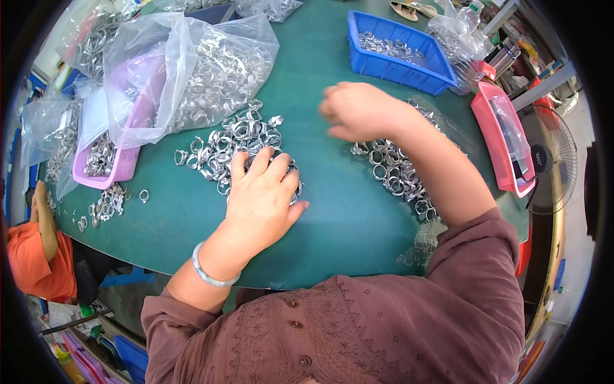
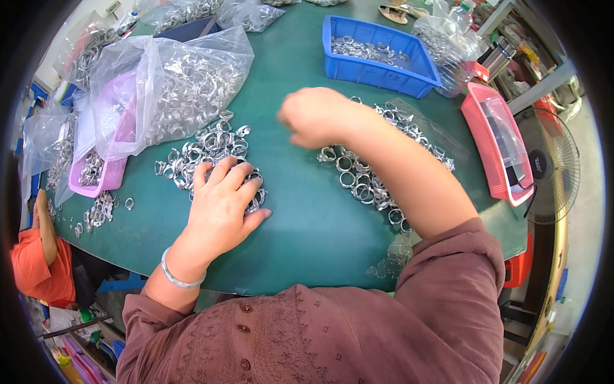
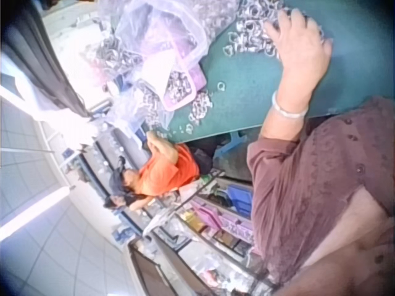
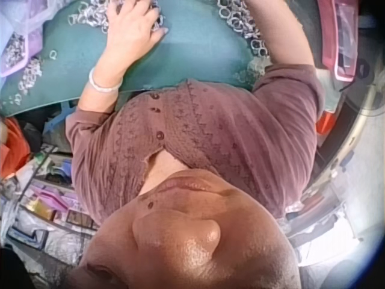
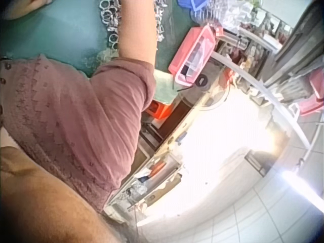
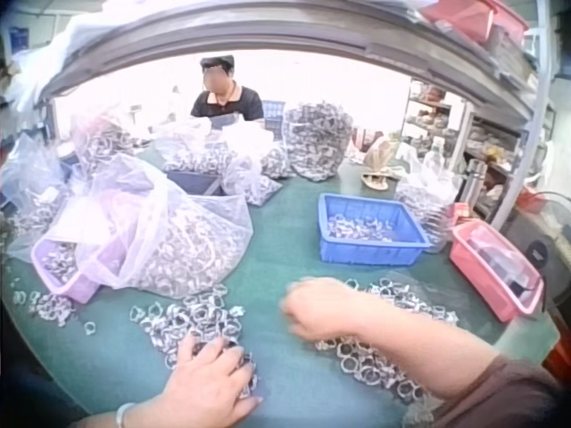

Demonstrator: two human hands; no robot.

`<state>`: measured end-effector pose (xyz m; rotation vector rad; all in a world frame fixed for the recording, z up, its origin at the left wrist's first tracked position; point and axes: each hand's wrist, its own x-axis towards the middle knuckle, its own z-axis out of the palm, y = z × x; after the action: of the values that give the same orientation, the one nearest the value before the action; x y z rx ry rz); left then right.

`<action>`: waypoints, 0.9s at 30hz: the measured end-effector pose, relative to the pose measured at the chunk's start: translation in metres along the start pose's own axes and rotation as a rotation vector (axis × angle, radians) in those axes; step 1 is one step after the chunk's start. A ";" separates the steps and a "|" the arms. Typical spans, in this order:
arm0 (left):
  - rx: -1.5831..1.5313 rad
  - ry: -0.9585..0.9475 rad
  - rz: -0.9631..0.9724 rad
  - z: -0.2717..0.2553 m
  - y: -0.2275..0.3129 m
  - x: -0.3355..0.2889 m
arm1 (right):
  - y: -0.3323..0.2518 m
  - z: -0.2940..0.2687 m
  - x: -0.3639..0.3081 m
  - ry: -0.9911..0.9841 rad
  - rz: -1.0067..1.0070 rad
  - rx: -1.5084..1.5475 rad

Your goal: The person sorts metal clamp rings from a pile on the table, places them into a separate group by hand, and retrieves additional clamp rings from a plastic bag onto the table.

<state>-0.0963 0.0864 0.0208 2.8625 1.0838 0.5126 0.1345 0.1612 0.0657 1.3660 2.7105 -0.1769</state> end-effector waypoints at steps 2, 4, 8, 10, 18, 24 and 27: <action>0.006 -0.004 -0.006 0.000 0.000 -0.001 | -0.012 0.017 0.022 0.215 -0.173 0.175; 0.013 -0.007 0.002 0.001 0.001 0.001 | -0.015 0.034 0.041 0.319 -0.348 0.276; -0.010 -0.002 0.006 0.001 0.000 0.000 | -0.017 0.046 0.053 0.240 -0.322 0.364; -0.015 0.010 0.007 0.001 0.000 0.000 | -0.016 0.043 0.053 0.220 -0.348 0.363; -0.039 0.003 0.013 -0.002 0.000 -0.003 | 0.006 0.020 0.011 0.099 -0.208 0.191; -0.044 0.011 -0.029 -0.012 0.004 -0.006 | -0.010 -0.002 0.006 0.029 -0.072 0.052; -0.050 0.014 -0.041 -0.013 0.005 -0.006 | -0.021 0.032 0.030 0.241 -0.215 0.361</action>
<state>-0.1014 0.0771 0.0320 2.7920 1.1127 0.5497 0.1010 0.1678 0.0311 1.2366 3.1463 -0.5800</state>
